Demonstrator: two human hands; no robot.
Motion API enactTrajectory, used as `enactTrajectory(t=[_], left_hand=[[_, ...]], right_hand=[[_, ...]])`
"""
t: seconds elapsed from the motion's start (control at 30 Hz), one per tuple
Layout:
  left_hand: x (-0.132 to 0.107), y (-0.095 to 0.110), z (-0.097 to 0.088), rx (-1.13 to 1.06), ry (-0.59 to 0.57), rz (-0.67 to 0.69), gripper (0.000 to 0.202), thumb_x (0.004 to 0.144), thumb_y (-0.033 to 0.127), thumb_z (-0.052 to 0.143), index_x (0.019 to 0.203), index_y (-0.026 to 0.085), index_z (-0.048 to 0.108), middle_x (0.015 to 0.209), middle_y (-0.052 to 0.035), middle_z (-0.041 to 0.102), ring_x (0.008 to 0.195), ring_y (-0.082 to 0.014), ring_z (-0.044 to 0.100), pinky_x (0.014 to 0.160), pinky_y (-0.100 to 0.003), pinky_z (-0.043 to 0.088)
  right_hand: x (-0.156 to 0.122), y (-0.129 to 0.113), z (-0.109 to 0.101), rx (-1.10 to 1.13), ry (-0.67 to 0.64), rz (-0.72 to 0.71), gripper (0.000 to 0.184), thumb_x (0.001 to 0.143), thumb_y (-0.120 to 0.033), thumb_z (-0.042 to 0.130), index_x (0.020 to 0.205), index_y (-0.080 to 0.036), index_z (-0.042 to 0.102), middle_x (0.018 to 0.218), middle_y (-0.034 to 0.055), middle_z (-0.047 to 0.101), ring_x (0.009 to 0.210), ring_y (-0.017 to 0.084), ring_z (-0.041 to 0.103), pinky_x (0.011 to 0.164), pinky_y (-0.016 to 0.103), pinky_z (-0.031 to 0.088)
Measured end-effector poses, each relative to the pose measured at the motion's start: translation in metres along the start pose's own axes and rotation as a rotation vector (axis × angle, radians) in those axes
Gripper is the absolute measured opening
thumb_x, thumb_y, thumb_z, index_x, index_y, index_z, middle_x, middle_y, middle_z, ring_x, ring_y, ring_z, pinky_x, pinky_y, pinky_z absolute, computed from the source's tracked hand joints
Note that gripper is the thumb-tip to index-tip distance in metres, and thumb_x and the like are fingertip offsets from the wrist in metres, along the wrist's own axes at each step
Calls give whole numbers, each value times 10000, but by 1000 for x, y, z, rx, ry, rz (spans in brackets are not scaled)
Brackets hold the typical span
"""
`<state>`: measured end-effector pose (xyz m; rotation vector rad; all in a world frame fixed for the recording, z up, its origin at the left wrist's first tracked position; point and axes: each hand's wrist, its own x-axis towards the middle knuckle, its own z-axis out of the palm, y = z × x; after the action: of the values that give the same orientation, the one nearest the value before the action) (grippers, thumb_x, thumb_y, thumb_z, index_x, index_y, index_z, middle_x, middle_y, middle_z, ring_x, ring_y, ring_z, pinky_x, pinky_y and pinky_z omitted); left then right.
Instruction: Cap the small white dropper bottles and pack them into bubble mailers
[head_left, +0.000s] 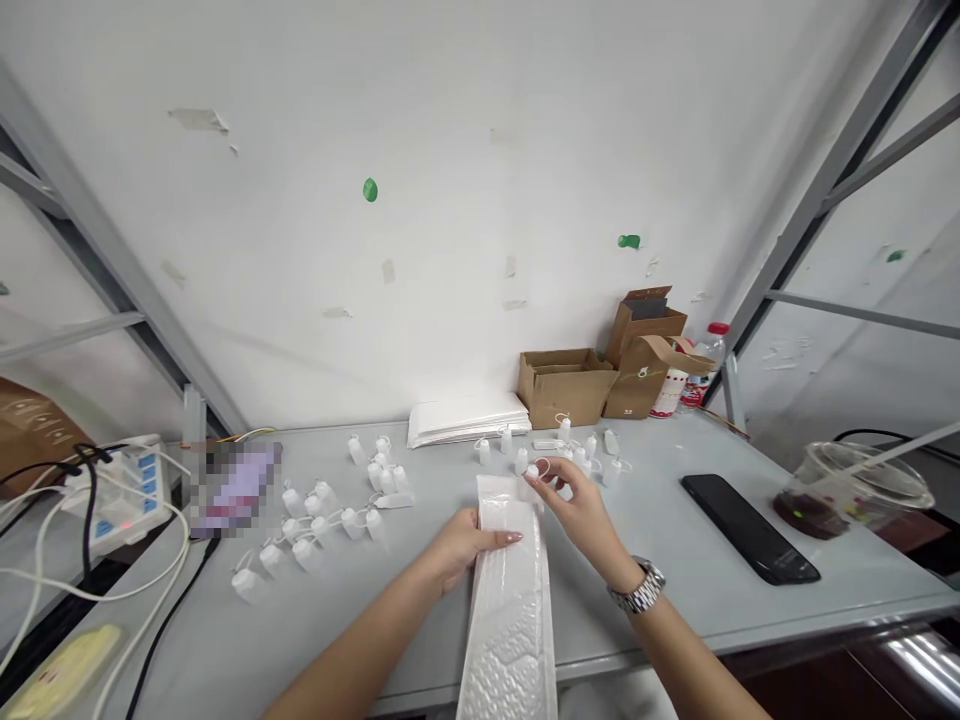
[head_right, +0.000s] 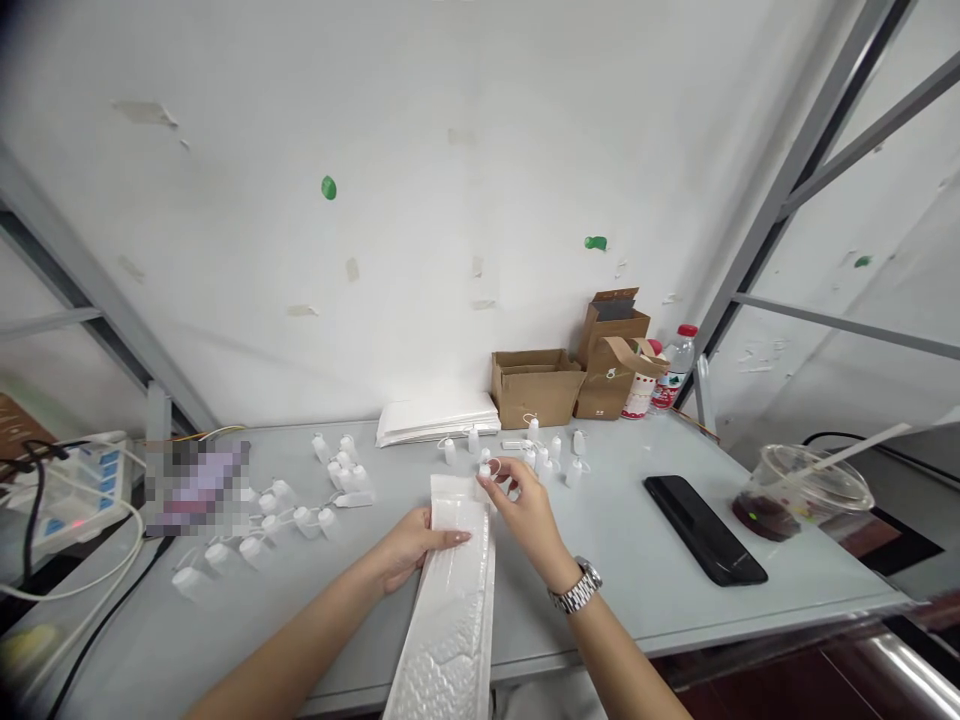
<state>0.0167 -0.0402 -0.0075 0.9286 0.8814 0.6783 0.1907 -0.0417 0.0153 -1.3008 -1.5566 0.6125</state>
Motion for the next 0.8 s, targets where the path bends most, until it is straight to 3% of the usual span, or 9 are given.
enactTrajectory(t=[0.13, 0.27, 0.5, 0.8], left_hand=[[0, -2, 1, -30, -7, 9, 386, 519, 284, 772, 854, 117, 674, 845, -91, 696, 803, -224, 630, 799, -325, 432], [3, -7, 1, -157, -35, -13, 406, 578, 355, 735, 883, 101, 650, 809, -107, 692, 736, -220, 637, 747, -328, 444], [9, -13, 2, -261, 187, -44, 447, 678, 511, 595, 820, 88, 625, 753, -118, 685, 730, -232, 638, 739, -327, 448], [9, -17, 2, -341, 147, -6, 508, 703, 541, 550, 971, 111, 587, 909, -121, 678, 885, -241, 620, 833, -333, 423]], right_hand=[[0, 6, -4, 74, -52, 49, 407, 784, -399, 516, 1142, -215, 461, 778, 12, 574, 675, 152, 520, 681, 305, 431], [2, 11, -7, 123, -134, 130, 327, 757, -401, 531, 1018, -203, 525, 646, -26, 533, 592, 139, 516, 594, 286, 428], [8, 12, 3, 222, -167, 244, 359, 723, -408, 557, 1012, -205, 492, 577, -55, 533, 459, 112, 493, 516, 277, 430], [15, 6, 5, 64, -226, 203, 213, 756, -377, 520, 886, -209, 534, 534, -57, 524, 537, 141, 539, 544, 269, 399]])
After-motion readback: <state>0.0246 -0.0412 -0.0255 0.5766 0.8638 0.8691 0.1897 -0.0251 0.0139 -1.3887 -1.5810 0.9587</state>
